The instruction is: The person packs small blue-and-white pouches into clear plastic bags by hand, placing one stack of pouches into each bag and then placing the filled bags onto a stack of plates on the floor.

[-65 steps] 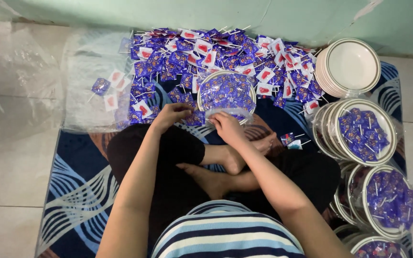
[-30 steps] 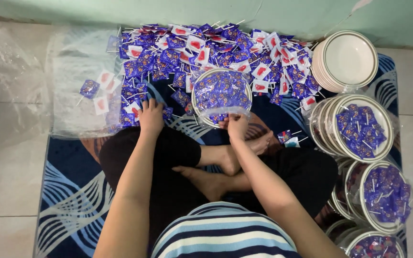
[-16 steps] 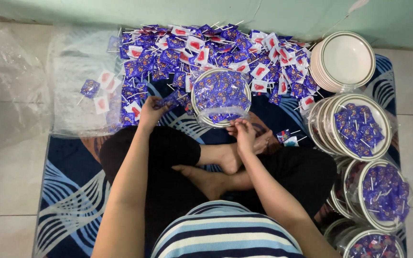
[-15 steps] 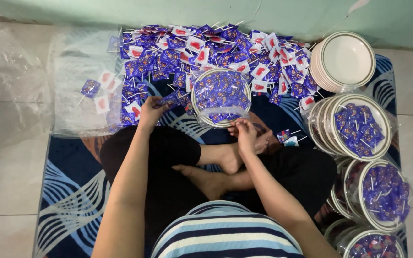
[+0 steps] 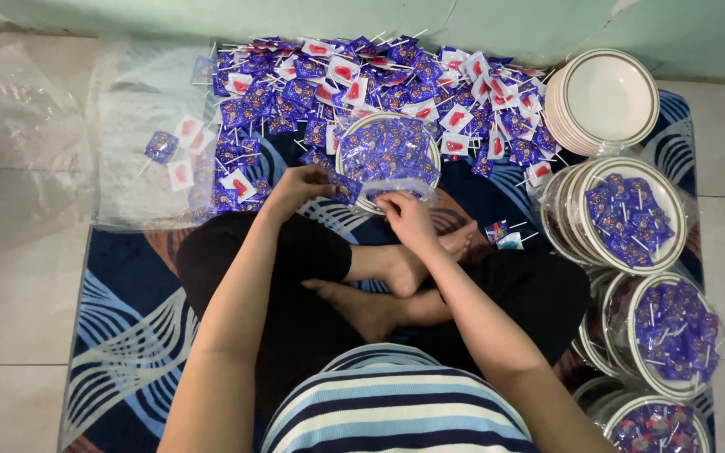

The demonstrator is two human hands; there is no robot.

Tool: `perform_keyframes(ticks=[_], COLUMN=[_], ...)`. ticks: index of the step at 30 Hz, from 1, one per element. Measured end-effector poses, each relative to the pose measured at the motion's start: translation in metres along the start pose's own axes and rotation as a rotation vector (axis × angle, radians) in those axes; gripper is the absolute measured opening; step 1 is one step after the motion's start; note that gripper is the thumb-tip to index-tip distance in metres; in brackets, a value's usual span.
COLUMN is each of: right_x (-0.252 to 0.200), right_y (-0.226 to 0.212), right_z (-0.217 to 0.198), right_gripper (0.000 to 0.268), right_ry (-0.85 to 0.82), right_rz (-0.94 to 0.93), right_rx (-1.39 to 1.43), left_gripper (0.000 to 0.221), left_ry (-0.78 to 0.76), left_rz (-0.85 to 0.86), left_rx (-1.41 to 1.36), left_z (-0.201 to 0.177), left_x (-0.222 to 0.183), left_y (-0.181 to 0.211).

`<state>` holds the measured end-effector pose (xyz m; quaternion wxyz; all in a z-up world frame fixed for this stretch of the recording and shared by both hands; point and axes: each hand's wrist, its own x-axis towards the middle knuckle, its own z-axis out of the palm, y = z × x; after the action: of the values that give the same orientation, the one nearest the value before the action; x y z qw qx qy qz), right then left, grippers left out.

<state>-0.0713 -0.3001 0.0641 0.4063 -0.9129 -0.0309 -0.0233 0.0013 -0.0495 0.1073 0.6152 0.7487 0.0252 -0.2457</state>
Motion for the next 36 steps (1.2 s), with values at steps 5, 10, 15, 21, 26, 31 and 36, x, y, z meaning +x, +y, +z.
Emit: perform_keyframes(ticks=[5, 10, 15, 21, 26, 31, 36], right_x=[-0.017, -0.024, -0.023, -0.02, -0.005, 0.007, 0.016], right_y=[0.005, 0.0, 0.003, 0.044, 0.077, 0.061, 0.066], right_z=[-0.006, -0.01, -0.015, -0.04, -0.021, 0.002, 0.028], right_gripper=[0.02, 0.023, 0.021, 0.019, 0.017, 0.019, 0.017], right_ry=[-0.044, -0.137, -0.159, -0.257, -0.159, -0.117, 0.191], right_rz=[0.029, 0.184, 0.226, 0.297, 0.352, 0.28, 0.24], right_rx=[0.026, 0.185, 0.187, -0.033, -0.102, -0.268, -0.256], left_gripper=[0.046, 0.046, 0.041, 0.036, 0.031, 0.03, 0.028], left_ry=[-0.047, -0.077, -0.095, 0.136, 0.28, 0.37, 0.322], left_rz=[-0.015, -0.008, 0.011, -0.022, -0.116, -0.102, -0.096], left_rx=[-0.015, -0.052, -0.042, 0.031, 0.15, 0.061, 0.196], left_z=[0.004, 0.014, 0.014, -0.015, -0.039, -0.034, -0.03], left_x=[0.001, 0.008, 0.012, 0.032, 0.034, 0.028, 0.031], left_y=[-0.018, -0.025, -0.031, -0.075, -0.11, -0.108, -0.108])
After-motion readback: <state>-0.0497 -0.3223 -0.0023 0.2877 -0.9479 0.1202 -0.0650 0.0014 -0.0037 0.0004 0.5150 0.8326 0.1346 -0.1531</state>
